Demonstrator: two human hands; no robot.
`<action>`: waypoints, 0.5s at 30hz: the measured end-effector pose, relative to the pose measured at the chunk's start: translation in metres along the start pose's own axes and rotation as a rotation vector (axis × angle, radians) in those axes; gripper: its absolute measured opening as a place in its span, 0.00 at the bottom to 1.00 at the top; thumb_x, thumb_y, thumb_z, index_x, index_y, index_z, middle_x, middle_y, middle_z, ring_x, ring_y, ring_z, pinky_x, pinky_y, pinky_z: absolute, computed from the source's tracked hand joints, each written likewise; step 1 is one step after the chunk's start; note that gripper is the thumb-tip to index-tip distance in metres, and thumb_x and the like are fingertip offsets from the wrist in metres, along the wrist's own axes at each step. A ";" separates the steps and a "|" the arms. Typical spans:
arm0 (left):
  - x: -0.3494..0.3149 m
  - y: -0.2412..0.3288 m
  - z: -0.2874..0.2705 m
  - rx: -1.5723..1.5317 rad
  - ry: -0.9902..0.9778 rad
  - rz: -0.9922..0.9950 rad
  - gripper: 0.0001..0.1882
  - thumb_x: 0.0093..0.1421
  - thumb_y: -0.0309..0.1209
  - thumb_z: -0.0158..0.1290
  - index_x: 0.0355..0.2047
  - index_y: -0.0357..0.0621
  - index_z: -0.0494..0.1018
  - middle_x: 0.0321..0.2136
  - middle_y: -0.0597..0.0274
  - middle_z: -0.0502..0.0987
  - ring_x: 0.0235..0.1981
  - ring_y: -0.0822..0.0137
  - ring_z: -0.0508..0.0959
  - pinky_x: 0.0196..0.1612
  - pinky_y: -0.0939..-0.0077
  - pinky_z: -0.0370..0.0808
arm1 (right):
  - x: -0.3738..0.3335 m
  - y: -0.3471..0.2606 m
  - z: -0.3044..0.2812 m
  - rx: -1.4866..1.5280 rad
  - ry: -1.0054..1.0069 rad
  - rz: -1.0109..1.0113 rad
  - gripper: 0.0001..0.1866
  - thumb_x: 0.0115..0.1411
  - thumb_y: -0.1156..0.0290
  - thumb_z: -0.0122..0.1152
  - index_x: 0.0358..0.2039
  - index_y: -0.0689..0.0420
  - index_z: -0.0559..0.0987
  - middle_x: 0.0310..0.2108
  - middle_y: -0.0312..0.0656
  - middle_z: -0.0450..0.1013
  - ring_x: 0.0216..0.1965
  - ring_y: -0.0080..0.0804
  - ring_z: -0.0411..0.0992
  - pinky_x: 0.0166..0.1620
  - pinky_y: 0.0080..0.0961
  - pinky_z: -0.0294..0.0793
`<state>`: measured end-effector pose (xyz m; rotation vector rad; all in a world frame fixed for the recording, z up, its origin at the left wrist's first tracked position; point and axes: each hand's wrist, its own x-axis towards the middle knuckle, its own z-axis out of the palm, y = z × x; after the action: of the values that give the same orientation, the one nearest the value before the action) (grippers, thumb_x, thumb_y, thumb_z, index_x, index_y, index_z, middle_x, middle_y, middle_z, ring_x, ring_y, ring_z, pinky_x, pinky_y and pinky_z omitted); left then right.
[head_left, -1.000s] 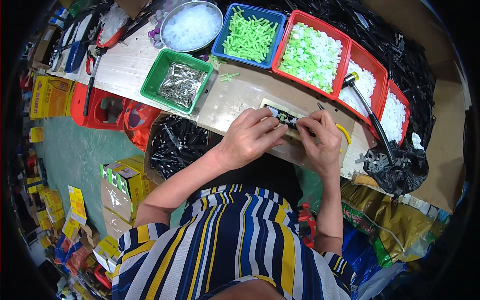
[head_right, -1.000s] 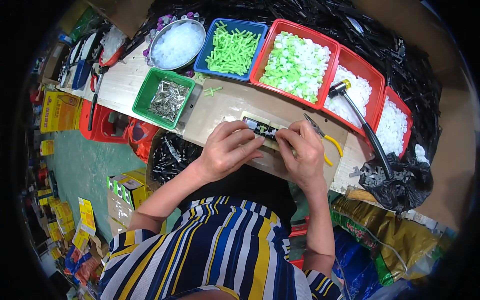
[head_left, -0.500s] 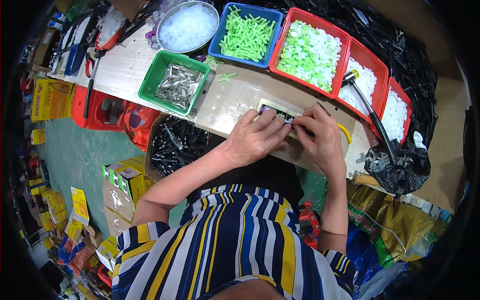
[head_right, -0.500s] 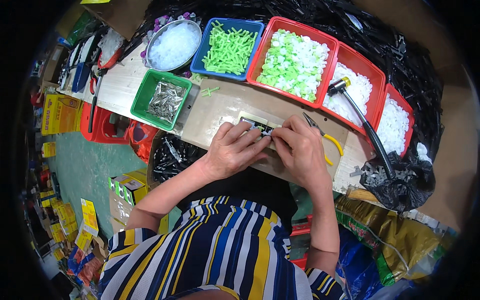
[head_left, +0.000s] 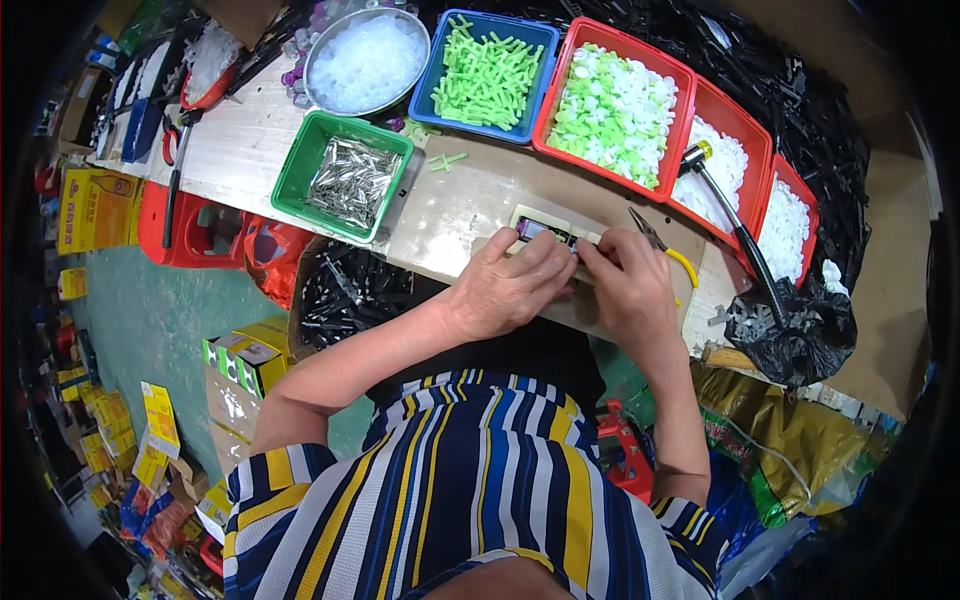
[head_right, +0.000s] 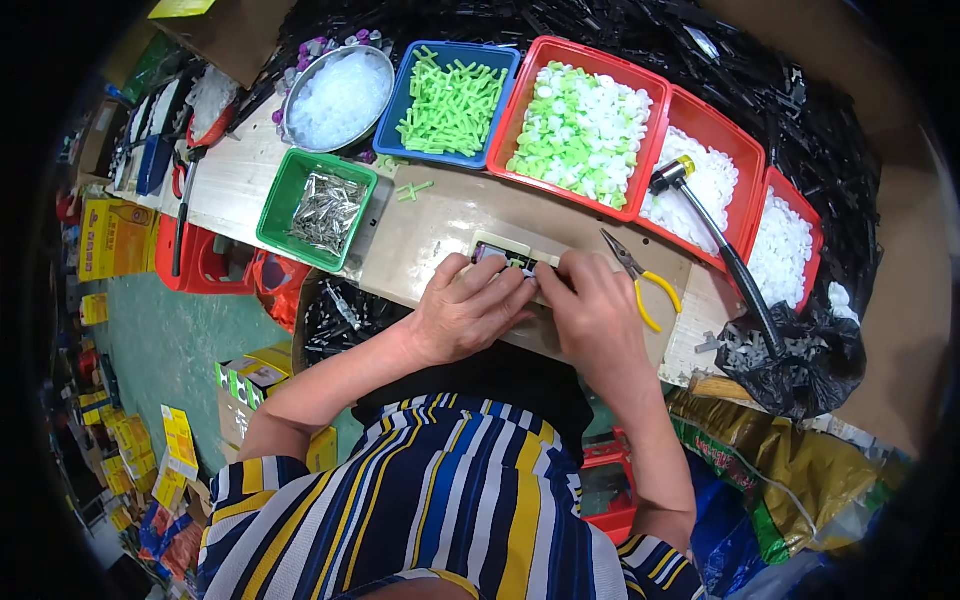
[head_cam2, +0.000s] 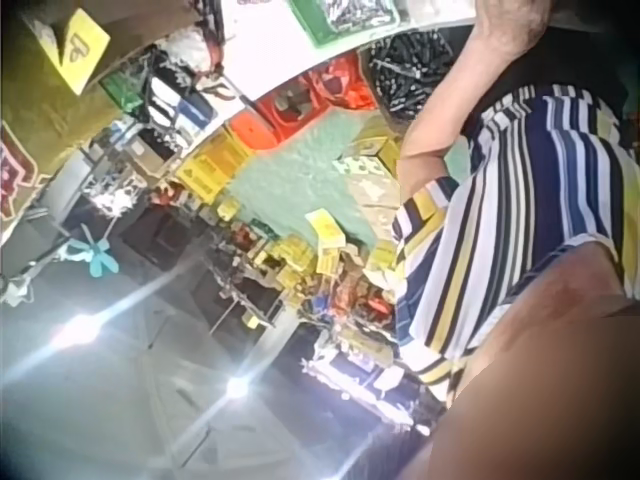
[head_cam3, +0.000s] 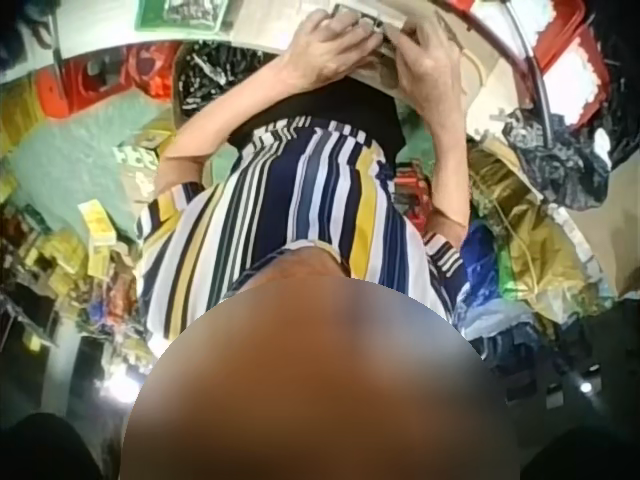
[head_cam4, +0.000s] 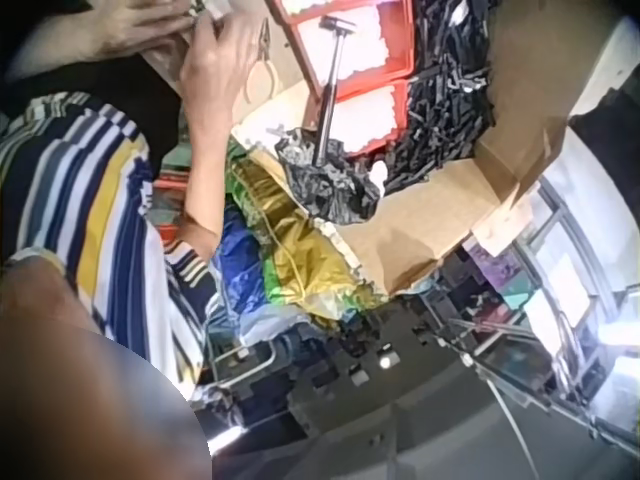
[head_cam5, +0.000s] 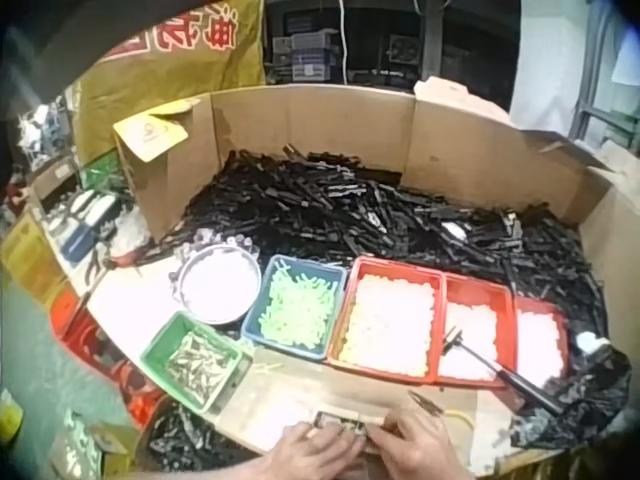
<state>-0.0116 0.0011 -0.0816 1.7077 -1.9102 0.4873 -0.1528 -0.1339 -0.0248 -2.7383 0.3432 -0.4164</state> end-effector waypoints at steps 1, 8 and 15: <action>0.000 -0.001 0.000 -0.012 0.003 0.009 0.22 0.48 0.36 0.64 0.44 0.42 0.77 0.43 0.65 0.73 0.48 0.64 0.70 0.43 0.65 0.66 | 0.000 -0.002 0.001 -0.008 0.002 0.013 0.16 0.49 0.81 0.60 0.41 0.59 0.80 0.35 0.42 0.70 0.37 0.38 0.72 0.41 0.34 0.69; 0.004 -0.008 -0.003 0.006 -0.045 0.084 0.21 0.49 0.33 0.64 0.43 0.40 0.78 0.41 0.64 0.74 0.45 0.65 0.73 0.43 0.66 0.66 | 0.000 0.009 0.005 0.082 0.009 -0.035 0.18 0.48 0.82 0.61 0.42 0.60 0.78 0.39 0.43 0.71 0.43 0.42 0.72 0.44 0.36 0.70; 0.004 -0.005 -0.001 -0.010 -0.015 0.072 0.19 0.49 0.30 0.64 0.43 0.40 0.78 0.41 0.64 0.74 0.43 0.64 0.74 0.42 0.67 0.66 | -0.011 0.014 0.004 0.185 0.219 0.014 0.15 0.50 0.82 0.64 0.40 0.60 0.79 0.36 0.45 0.73 0.41 0.43 0.74 0.42 0.36 0.71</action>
<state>-0.0066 -0.0021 -0.0792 1.6455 -1.9879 0.4927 -0.1640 -0.1421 -0.0363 -2.5145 0.3599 -0.7096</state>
